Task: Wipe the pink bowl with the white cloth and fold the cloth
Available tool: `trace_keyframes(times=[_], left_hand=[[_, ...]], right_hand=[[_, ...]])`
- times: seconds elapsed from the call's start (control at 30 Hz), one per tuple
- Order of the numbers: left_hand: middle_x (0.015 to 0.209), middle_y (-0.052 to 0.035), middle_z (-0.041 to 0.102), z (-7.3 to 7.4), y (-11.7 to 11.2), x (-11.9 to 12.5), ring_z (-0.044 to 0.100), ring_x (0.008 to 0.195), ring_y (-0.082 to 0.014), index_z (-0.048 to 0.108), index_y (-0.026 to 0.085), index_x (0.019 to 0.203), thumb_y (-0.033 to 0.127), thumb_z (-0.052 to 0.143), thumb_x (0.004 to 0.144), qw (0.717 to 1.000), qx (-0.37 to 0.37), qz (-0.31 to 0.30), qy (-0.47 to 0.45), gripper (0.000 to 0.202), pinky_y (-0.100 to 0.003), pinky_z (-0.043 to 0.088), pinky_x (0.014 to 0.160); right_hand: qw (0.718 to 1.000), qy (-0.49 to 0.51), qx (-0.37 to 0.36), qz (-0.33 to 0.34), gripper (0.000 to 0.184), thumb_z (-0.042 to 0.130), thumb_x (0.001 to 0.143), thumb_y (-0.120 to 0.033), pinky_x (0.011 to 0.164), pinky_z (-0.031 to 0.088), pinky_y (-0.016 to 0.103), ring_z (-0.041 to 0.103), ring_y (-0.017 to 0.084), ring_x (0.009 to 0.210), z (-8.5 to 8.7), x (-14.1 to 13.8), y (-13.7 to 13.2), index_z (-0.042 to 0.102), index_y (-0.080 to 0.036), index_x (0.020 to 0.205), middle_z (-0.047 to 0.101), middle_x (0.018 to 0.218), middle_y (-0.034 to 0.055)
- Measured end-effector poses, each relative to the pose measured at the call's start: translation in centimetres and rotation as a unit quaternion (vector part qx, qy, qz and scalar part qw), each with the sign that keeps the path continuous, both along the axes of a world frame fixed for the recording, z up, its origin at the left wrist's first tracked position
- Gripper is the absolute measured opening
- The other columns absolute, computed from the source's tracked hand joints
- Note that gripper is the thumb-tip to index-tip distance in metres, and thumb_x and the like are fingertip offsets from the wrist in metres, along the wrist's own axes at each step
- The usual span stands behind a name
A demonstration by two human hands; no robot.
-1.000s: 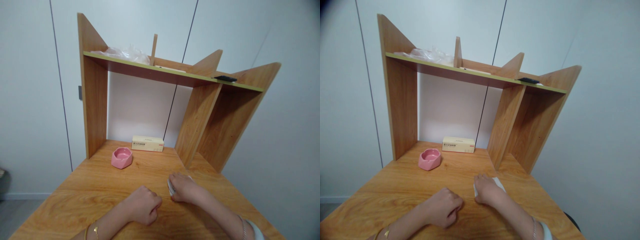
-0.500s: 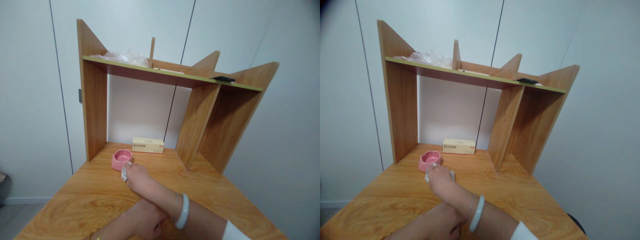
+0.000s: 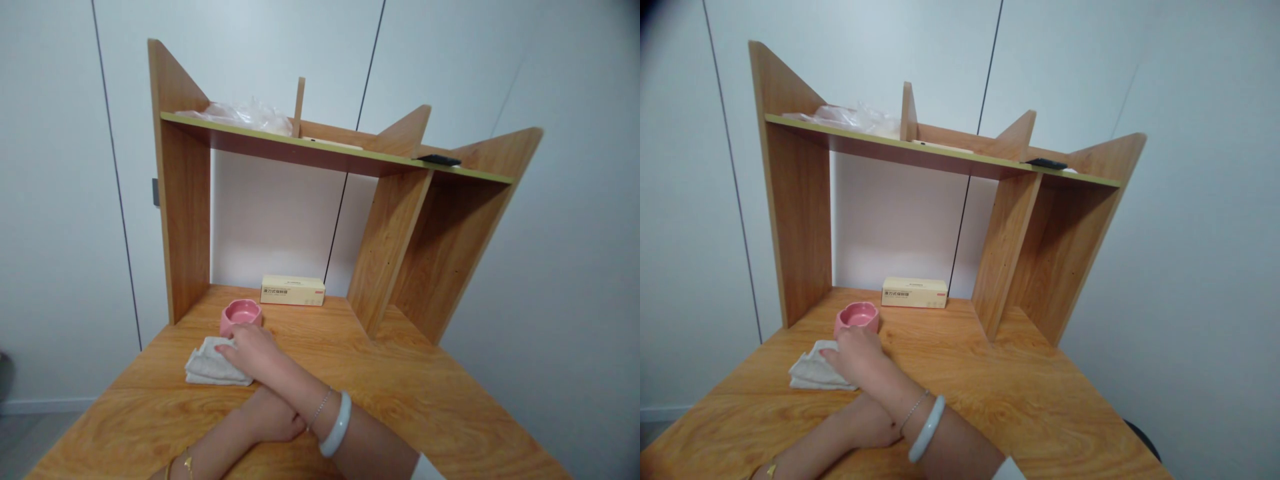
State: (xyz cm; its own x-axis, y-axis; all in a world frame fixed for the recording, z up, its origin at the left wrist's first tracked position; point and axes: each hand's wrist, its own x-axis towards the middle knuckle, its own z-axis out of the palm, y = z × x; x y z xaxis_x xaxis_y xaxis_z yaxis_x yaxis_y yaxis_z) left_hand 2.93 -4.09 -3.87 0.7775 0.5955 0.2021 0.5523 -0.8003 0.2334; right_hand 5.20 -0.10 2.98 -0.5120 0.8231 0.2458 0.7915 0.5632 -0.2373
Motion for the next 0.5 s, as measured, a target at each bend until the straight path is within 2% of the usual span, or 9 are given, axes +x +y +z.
trace_keyframes(times=[0.07,0.13,0.2,0.27,0.4,0.5], left_hand=[[0.099,-0.0052,0.061,0.7,0.2,0.4,0.056,0.088,-0.0203,0.055,0.018,0.095,0.016,0.045,0.076,1.0,-0.004,0.007,0.026,0.021,-0.029,0.044,0.077],[0.083,-0.004,0.064,1.3,0.2,0.7,0.059,0.075,-0.019,0.055,0.018,0.083,0.015,0.044,0.072,0.998,-0.007,0.018,0.065,0.016,-0.027,0.045,0.067],[0.073,-0.0027,0.063,1.6,0.3,0.8,0.059,0.067,-0.0184,0.052,0.019,0.077,0.014,0.042,0.072,0.996,-0.001,0.029,0.087,0.012,-0.025,0.044,0.061],[0.072,-0.0017,0.063,1.7,0.3,0.7,0.06,0.067,-0.0186,0.051,0.02,0.077,0.014,0.041,0.072,0.996,0.006,0.035,0.087,0.012,-0.025,0.043,0.06],[0.071,-0.0002,0.063,1.6,0.4,0.6,0.06,0.067,-0.0187,0.05,0.021,0.077,0.014,0.041,0.072,0.996,0.003,0.041,0.084,0.013,-0.024,0.041,0.058],[0.069,0.0002,0.062,1.6,0.6,0.5,0.06,0.065,-0.0172,0.05,0.021,0.076,0.014,0.04,0.072,0.996,-0.01,0.047,0.081,0.013,-0.023,0.04,0.057]], right_hand=[[0.996,0.083,-0.012,-0.043,0.023,0.044,0.079,-0.033,0.059,0.039,0.024,0.059,0.016,0.073,-0.3,3.3,0.8,0.061,-0.019,0.087,0.065,0.081,0.0042],[0.979,0.168,-0.042,-0.103,0.02,0.045,0.078,-0.03,0.056,0.037,0.022,0.056,0.013,0.063,-1.5,6.9,1.6,0.06,-0.018,0.084,0.063,0.069,0.0017],[0.95,0.262,-0.095,-0.138,0.02,0.047,0.076,-0.032,0.049,0.034,0.021,0.05,0.011,0.05,-3.2,10.2,2.2,0.059,-0.016,0.076,0.056,0.054,-0.0016],[0.904,0.354,-0.18,-0.158,0.026,0.045,0.074,-0.039,0.04,0.03,0.02,0.042,0.008,0.038,-5.0,12.8,2.5,0.056,-0.016,0.072,0.046,0.043,-0.0057],[0.849,0.433,-0.254,-0.165,0.04,0.041,0.07,-0.053,0.033,0.024,0.018,0.037,0.007,0.03,-7.0,15.4,2.7,0.055,-0.016,0.073,0.043,0.038,-0.0075],[0.789,0.512,-0.303,-0.154,0.041,0.047,0.064,-0.054,0.032,0.023,0.016,0.036,0.005,0.03,-7.4,15.9,2.7,0.055,-0.015,0.075,0.045,0.04,-0.0074]])
